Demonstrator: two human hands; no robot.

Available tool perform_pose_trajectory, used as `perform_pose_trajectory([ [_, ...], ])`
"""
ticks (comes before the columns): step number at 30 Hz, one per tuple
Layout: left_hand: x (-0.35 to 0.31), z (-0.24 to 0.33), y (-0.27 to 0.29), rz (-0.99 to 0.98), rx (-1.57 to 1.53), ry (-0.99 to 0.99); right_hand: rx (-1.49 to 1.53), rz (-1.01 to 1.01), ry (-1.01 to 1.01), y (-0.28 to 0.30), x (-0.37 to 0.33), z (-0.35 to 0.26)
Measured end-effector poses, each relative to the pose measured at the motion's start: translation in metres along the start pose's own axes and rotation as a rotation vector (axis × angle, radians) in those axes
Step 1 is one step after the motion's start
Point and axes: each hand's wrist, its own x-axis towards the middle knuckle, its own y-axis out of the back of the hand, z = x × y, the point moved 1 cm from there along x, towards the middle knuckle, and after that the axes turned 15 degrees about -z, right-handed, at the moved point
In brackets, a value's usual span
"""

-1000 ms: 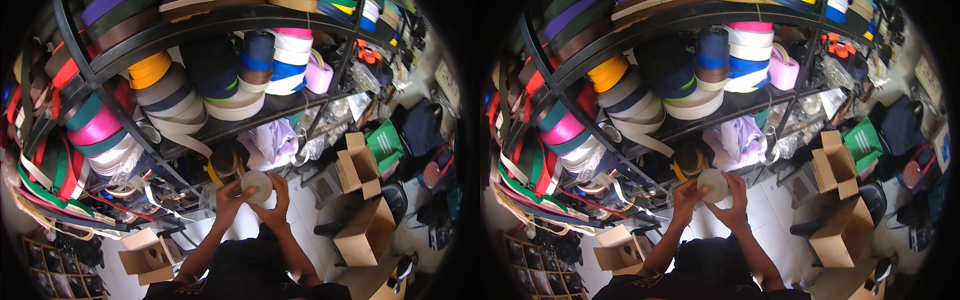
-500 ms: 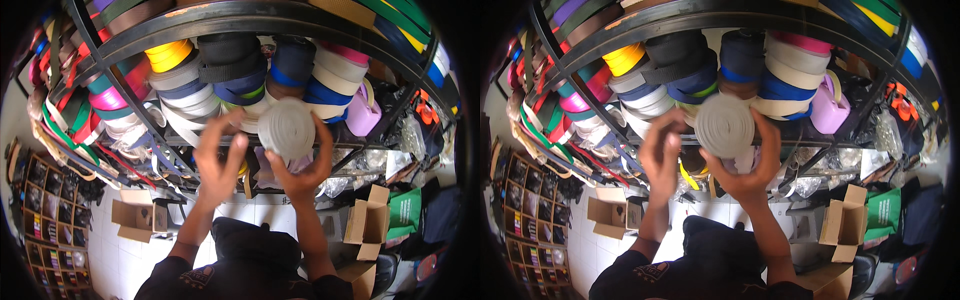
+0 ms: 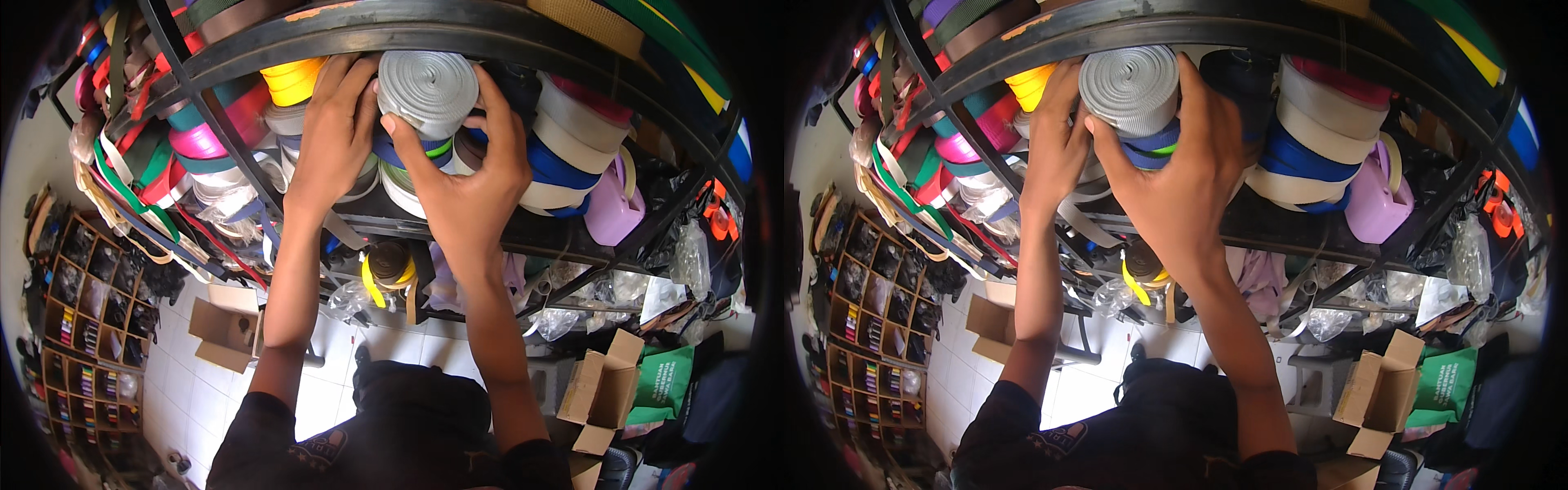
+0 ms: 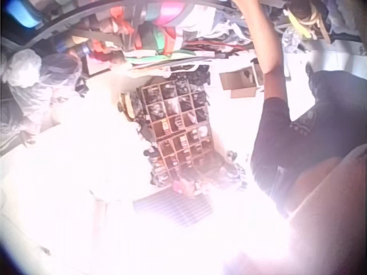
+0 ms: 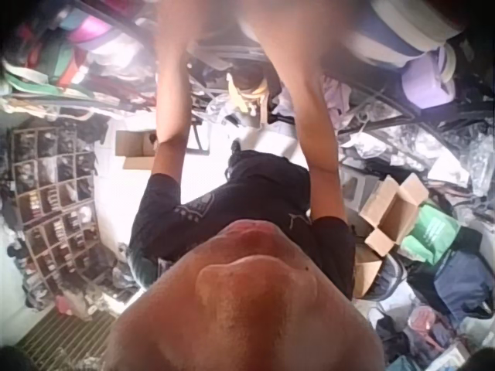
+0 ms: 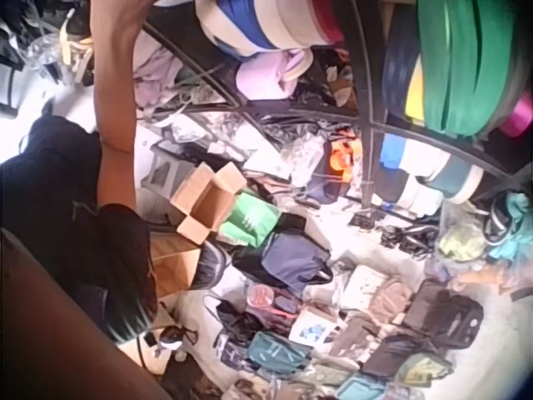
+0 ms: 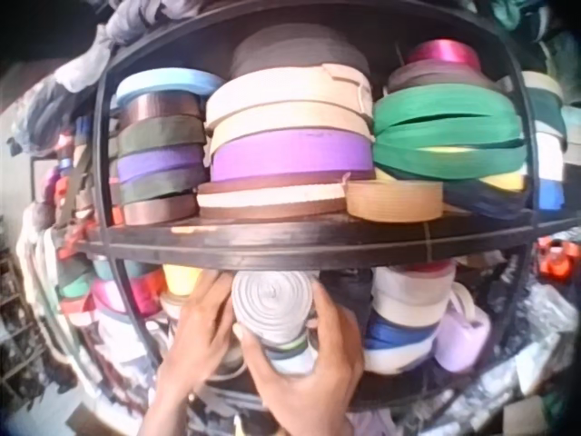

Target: The person repeatedly picks up rolls of fabric or tape from a cardboard box on the floor, inspects them by turning them over in their hands, and places them onto a metal shelf. The person handles multiple rolls of different colors and sizes, moving them from the box to the shelf one by one.

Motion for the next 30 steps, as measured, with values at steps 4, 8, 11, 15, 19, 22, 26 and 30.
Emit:
perform_pose_trajectory([
  [4, 0.003, -0.005, -0.003, 0.046, -0.083, 0.007, -0.048, 0.104, 0.055, -0.011, 0.008, 0.000],
  [8, 0.003, -0.010, -0.005, 0.020, -0.145, -0.035, -0.044, 0.127, 0.047, -0.011, 0.007, -0.002],
  [11, 0.005, -0.008, 0.000, -0.035, -0.165, -0.058, -0.042, 0.080, 0.066, 0.001, -0.005, -0.006],
  [15, 0.000, 0.015, 0.004, -0.011, 0.050, 0.034, -0.009, 0.010, -0.018, 0.026, -0.043, -0.004],
  [19, -0.010, 0.037, -0.010, 0.181, 0.168, -0.086, 0.112, 0.207, -0.051, 0.050, -0.069, 0.017],
  [22, -0.005, 0.053, -0.021, 0.175, -0.009, -0.175, 0.142, 0.315, -0.034, 0.062, -0.081, 0.033],
  [26, 0.027, 0.075, -0.044, 0.036, -0.090, 0.050, 0.081, 0.331, -0.142, 0.078, -0.091, 0.043],
  [30, 0.050, 0.072, -0.064, -0.054, 0.039, 0.082, 0.086, 0.285, -0.186, 0.077, -0.094, 0.047],
])
